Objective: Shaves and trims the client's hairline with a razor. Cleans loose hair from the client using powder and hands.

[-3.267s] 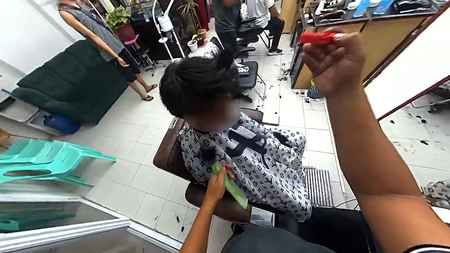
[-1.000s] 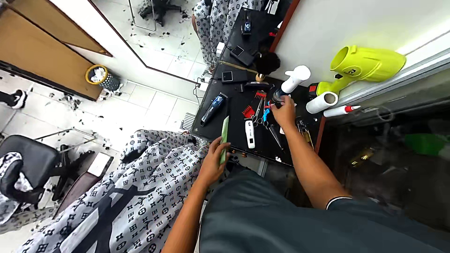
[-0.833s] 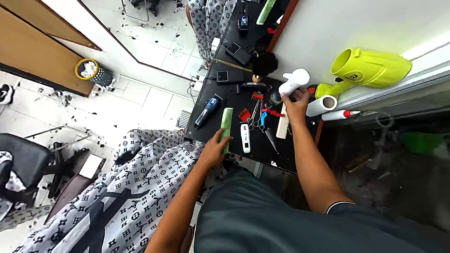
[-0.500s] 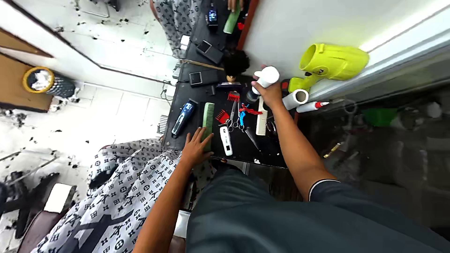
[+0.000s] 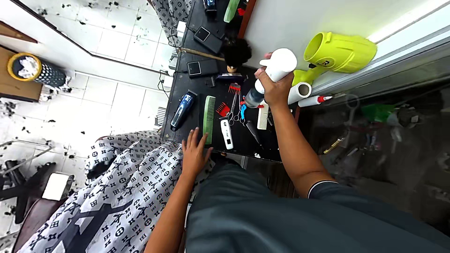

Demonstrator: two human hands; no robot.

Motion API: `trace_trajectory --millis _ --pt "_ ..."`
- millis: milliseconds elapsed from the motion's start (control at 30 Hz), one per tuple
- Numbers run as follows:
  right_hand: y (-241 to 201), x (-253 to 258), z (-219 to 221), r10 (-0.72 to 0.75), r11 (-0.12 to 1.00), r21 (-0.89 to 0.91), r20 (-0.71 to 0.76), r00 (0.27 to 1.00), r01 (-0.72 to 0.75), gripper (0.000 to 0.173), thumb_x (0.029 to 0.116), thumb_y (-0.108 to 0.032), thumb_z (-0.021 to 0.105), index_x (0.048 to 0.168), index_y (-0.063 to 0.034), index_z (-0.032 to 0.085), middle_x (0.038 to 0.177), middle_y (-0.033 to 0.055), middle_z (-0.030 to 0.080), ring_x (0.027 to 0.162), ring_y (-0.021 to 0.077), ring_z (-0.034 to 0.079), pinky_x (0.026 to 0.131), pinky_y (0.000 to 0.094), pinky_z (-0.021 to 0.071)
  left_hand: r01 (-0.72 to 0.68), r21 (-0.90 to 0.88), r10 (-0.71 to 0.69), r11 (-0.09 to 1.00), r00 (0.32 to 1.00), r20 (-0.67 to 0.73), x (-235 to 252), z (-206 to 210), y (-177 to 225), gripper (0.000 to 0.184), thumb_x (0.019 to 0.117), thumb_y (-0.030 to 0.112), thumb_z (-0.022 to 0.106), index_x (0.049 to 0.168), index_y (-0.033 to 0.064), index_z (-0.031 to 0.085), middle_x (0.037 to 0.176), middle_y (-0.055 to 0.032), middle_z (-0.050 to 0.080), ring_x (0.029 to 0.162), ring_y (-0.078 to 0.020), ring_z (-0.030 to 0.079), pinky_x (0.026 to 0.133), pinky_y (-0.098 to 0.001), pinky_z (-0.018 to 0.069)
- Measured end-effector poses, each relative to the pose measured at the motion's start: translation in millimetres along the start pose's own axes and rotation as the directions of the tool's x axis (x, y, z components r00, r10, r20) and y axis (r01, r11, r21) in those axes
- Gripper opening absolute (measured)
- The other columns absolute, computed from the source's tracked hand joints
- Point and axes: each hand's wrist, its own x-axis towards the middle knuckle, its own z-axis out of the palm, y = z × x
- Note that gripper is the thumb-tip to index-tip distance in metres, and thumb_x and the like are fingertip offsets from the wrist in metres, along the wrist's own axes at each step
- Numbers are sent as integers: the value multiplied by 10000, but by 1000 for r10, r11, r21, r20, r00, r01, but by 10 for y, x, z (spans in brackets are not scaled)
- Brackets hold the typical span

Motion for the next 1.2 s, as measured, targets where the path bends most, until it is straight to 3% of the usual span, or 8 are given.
trace_trajectory --millis 200,300,400,700,800,933,1033,1200 --pt "-558 -542 588 139 937 235 424 895 -257 514 901 -149 735 1364 -27 546 1170 84 712 944 221 729 856 439 638 64 -452 -95 890 994 -46 -2 -197 316 923 856 690 661 1520 76 476 1613 -141 391 1493 -271 364 1206 -536 333" --pt "-888 -729 1117 -3 851 431 575 818 -300 472 881 -122 716 1308 -17 546 1004 31 734 819 185 726 782 398 640 -21 -859 -185 512 974 -134 -194 -593 490 1077 718 304 917 1526 -97 328 1470 -245 517 1355 -256 534 1146 -405 455" --pt "-1210 -925 1688 -280 742 578 728 625 -341 482 947 -244 699 1367 -89 521 988 -34 748 860 147 733 851 353 623 -55 -945 -436 323 877 -201 -519 -955 473 781 852 57 787 1465 -120 337 1328 -288 580 1194 -290 638 1028 -435 543" --pt "-2710 -1869 2887 -623 654 606 771 132 -453 536 927 -332 754 1382 -135 550 993 -62 745 862 102 727 855 305 618 405 -539 -661 739 591 -462 -2640 -2447 -33 682 953 280 709 1495 -42 448 1458 -238 541 1356 -333 528 1145 -492 415" --pt "-3282 -2116 3222 -647 665 601 760 61 -443 501 898 -349 782 1309 -128 602 970 -39 742 843 109 724 818 324 627 734 -265 -677 626 342 -652 -3491 -3372 -484 706 1009 393 622 1534 -21 396 1461 -240 536 1354 -352 532 1140 -509 423" --pt "-4080 -2566 3658 -707 660 667 707 14 -345 469 871 -389 776 1218 -106 639 940 -66 729 807 47 705 750 284 627 941 91 -783 325 322 -532 -4090 -4307 -836 690 1030 415 568 1541 -13 391 1442 -308 509 1377 -463 463 1126 -608 379" --pt "-4551 -2800 4010 -788 598 764 615 -4 -243 424 897 -394 737 1164 -74 659 1007 -21 713 890 23 693 813 257 611 979 198 -886 51 136 -443 -4584 -4776 -757 536 1035 443 537 1344 14 622 1290 -301 615 1224 -496 575 988 -709 434" --pt "-4977 -2980 4623 -909 415 880 388 -155 -232 494 890 -346 728 1237 -7 634 1127 96 703 1047 80 667 946 301 555 992 -128 -427 4 -114 -897 -5187 -4180 -490 567 1031 567 445 1398 174 623 1491 -146 538 1435 -373 430 1122 -677 327"
